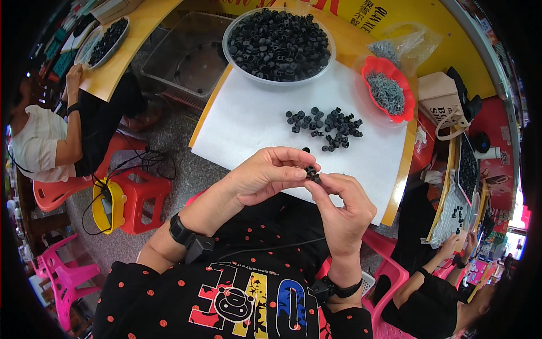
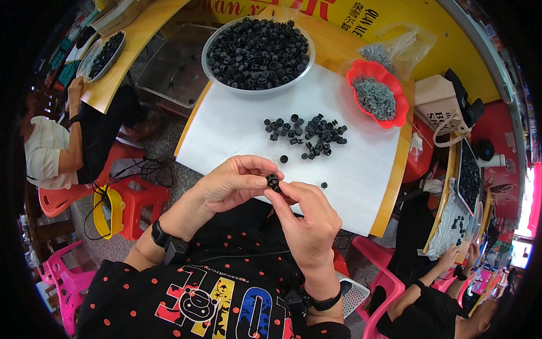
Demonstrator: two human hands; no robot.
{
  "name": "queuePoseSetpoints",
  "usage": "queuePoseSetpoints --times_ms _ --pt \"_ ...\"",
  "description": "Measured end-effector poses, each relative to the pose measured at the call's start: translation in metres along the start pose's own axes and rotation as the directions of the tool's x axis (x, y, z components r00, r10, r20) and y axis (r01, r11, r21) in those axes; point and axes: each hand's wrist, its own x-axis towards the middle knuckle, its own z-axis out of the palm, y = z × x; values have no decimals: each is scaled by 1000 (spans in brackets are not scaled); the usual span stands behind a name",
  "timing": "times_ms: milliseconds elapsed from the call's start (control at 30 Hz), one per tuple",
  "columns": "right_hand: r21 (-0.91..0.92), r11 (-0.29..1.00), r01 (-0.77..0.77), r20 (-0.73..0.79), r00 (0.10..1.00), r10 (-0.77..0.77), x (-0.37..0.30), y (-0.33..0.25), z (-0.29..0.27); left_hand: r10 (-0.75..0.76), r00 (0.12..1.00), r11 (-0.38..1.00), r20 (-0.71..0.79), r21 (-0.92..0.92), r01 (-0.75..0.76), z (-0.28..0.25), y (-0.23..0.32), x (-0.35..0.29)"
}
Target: Assembling small black plastic parts by joining two components together by hand.
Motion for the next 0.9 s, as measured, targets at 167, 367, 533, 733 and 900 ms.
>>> queuePoseSetpoints --times_ms 167,367,533,733,900 --pt "-72 997 7 28 1000 -5 0 -1 1 38 998 996 -51 86 -33 3 -1 -2" --pt "-106 994 19 48 999 -14 -1 0 1 15 998 998 -59 66 -11 1 -2 -4" --pt "-123 992 36 47 998 -31 -3 0 0 -2 997 998 -74 56 6 3 -3 -4" --pt "-141 987 70 44 997 -65 -3 0 0 -24 999 999 -48 29 25 5 -4 -3" --pt "-153 986 60 45 998 -54 -6 1 1 -40 995 999 -89 24 42 3 -6 -2"
